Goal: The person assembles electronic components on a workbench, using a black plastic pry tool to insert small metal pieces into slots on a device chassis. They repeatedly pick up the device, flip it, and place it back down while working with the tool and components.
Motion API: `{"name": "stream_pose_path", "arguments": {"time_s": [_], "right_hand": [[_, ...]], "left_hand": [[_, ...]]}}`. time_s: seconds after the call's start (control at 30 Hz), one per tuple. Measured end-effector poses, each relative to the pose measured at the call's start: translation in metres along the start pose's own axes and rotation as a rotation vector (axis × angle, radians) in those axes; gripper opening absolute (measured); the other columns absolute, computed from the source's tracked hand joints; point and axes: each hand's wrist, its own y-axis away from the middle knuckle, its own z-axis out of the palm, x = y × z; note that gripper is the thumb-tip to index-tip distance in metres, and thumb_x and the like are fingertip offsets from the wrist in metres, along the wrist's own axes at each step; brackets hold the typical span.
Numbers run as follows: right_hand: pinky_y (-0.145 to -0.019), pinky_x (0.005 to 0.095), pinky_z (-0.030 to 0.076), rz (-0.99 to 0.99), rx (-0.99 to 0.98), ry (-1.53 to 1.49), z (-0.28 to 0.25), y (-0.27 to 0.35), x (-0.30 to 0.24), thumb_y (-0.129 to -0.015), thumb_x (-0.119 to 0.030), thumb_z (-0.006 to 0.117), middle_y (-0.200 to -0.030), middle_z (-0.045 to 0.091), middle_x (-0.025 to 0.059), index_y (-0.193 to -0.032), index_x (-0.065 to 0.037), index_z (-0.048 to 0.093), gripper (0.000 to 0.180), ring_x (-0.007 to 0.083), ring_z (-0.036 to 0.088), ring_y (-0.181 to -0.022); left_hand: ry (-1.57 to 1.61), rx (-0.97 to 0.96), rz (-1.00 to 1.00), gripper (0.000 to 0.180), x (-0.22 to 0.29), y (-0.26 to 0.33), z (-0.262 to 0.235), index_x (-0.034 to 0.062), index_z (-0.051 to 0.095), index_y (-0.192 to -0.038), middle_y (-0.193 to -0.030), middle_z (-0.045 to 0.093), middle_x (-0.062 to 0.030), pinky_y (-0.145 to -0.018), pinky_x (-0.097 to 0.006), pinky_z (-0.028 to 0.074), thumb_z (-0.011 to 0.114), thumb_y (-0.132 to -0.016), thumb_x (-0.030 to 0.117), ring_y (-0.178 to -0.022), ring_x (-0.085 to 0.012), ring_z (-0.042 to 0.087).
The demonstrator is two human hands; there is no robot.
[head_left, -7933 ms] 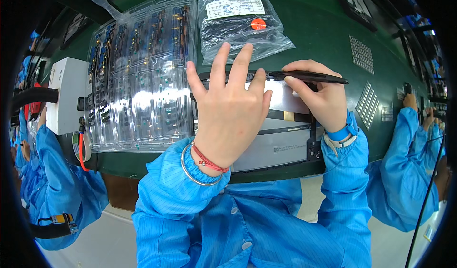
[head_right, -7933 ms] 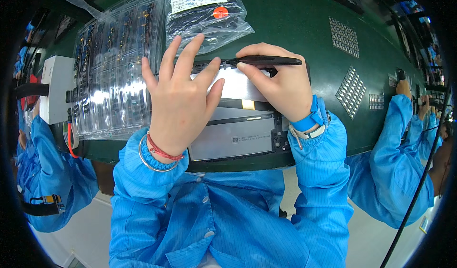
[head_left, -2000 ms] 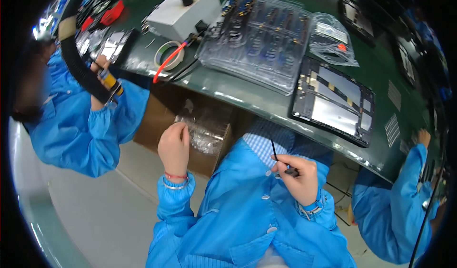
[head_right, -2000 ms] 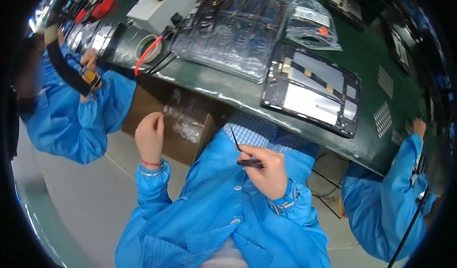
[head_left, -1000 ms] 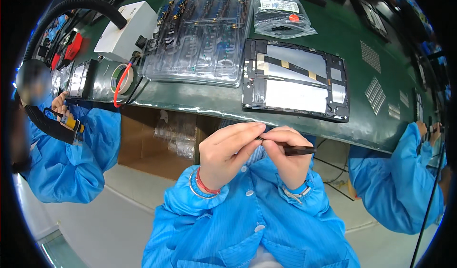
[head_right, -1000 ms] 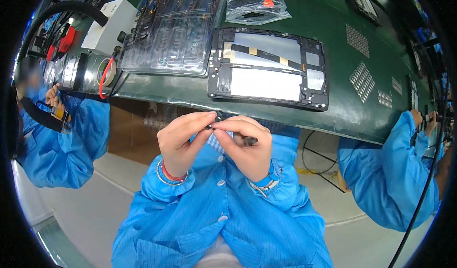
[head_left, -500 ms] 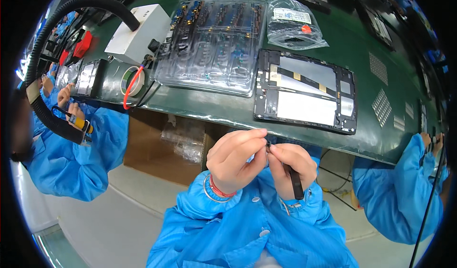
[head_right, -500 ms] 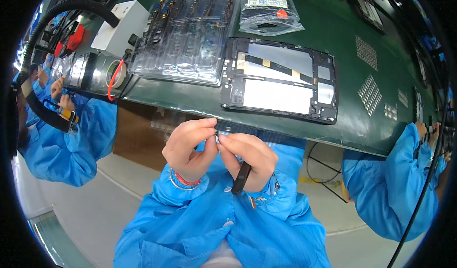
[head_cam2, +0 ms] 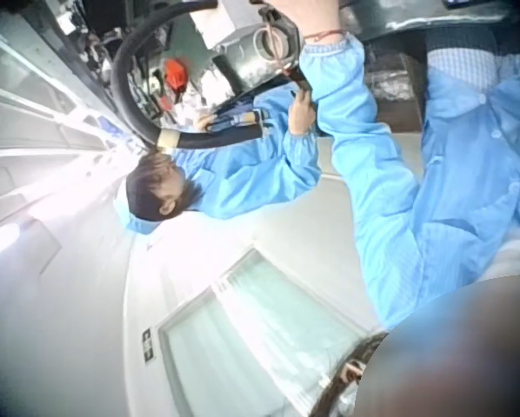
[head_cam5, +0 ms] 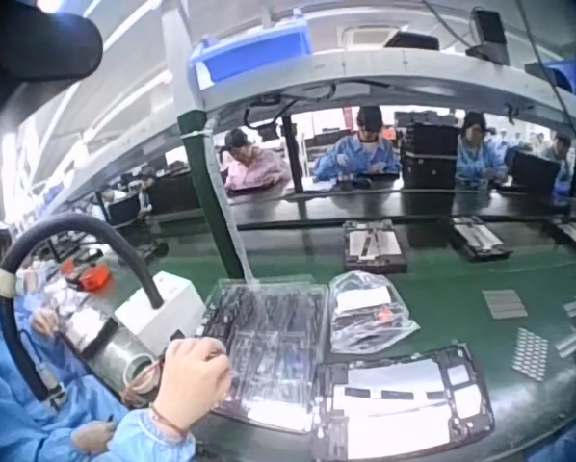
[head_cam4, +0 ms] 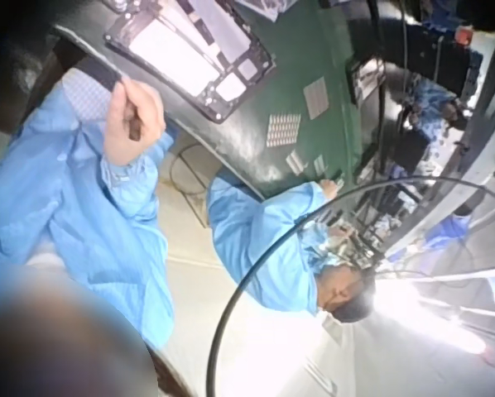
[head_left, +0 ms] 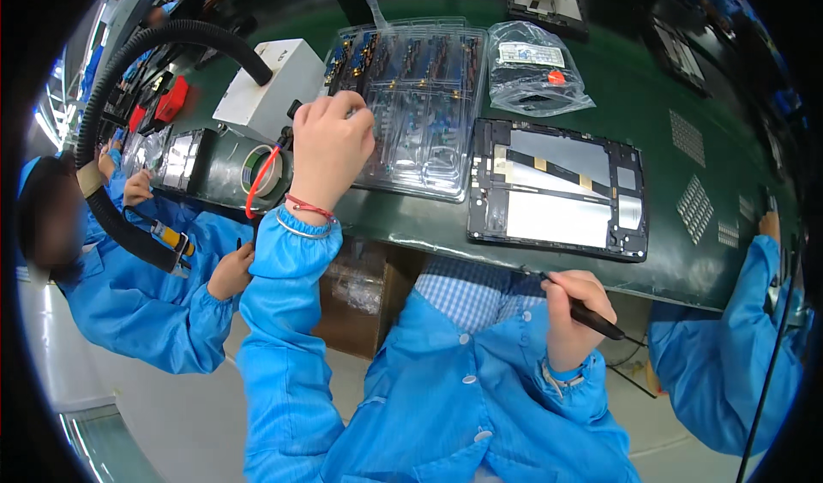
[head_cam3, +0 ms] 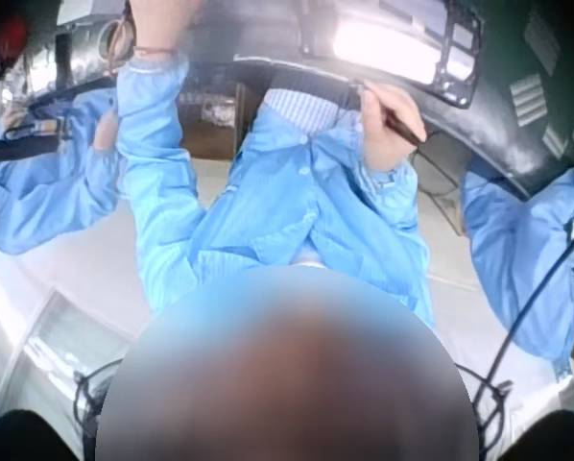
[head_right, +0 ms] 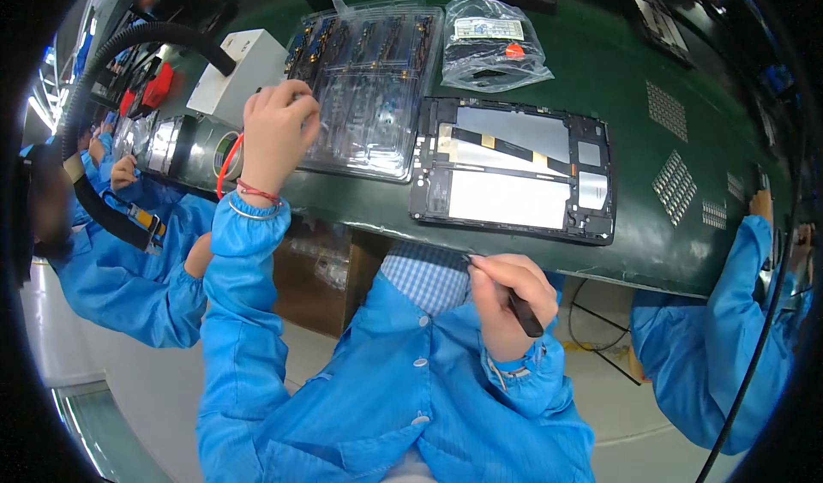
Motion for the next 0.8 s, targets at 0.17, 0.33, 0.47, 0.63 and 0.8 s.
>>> {"name": "stream_pose_path", "arguments": {"time_s": [0.17, 0.33, 0.47, 0.63, 0.8], "right_hand": [[-0.053, 0.0209, 0.041, -0.036, 0.009, -0.043, -0.015, -0.009, 0.005, -0.071, 0.009, 0.065, -0.078, 0.062, 0.0104, -0.086, 0.000, 0.065, 0.017, 0.0118, 0.055, -0.062], [-0.054, 0.0211, 0.042, -0.052, -0.041, 0.083, -0.053, -0.028, 0.000, -0.071, 0.007, 0.065, -0.077, 0.062, 0.0098, -0.085, 0.000, 0.065, 0.016, 0.0119, 0.055, -0.062], [-0.053, 0.0211, 0.041, -0.099, -0.019, 0.368, -0.090, -0.066, -0.008, -0.069, 0.007, 0.065, -0.075, 0.062, 0.0080, -0.083, -0.003, 0.067, 0.018, 0.0129, 0.057, -0.064], [-0.053, 0.0266, 0.044, -0.214, -0.133, 0.653, -0.074, -0.138, 0.002, -0.071, 0.003, 0.066, -0.074, 0.060, 0.0090, -0.085, -0.002, 0.066, 0.015, 0.0189, 0.059, -0.065], [-0.054, 0.0290, 0.047, -0.511, -0.304, 0.766, -0.045, -0.179, 0.047, -0.064, -0.002, 0.067, -0.076, 0.060, 0.0033, -0.082, -0.008, 0.065, 0.020, 0.0215, 0.060, -0.061]], "left_hand": [[-0.100, -0.219, 0.287, 0.010, -0.008, -0.006, 0.003, 0.0121, 0.062, -0.075, -0.089, 0.057, 0.0005, -0.084, -0.035, 0.039, 0.059, -0.067, 0.009, -0.088, -0.0182, 0.054], [-0.074, -0.256, 0.283, 0.019, -0.001, -0.003, -0.012, 0.0097, 0.064, -0.088, -0.103, 0.059, -0.0027, -0.088, -0.035, 0.039, 0.059, -0.069, 0.007, -0.097, -0.0197, 0.054], [0.165, -0.248, 0.109, 0.027, 0.034, -0.020, -0.038, 0.0060, 0.063, -0.098, -0.105, 0.060, -0.0077, -0.087, -0.038, 0.041, 0.061, -0.072, 0.003, -0.099, -0.0258, 0.055], [0.800, -0.131, 0.083, 0.037, 0.121, -0.052, 0.007, 0.0019, 0.055, -0.111, -0.102, 0.059, -0.0171, -0.078, -0.039, 0.047, 0.060, -0.074, 0.002, -0.091, -0.0344, 0.057], [0.692, -0.275, -0.041, 0.050, 0.157, -0.082, 0.057, -0.0021, 0.044, -0.119, -0.094, 0.059, -0.0186, -0.074, -0.041, 0.046, 0.062, -0.072, 0.001, -0.087, -0.0361, 0.057]]}}
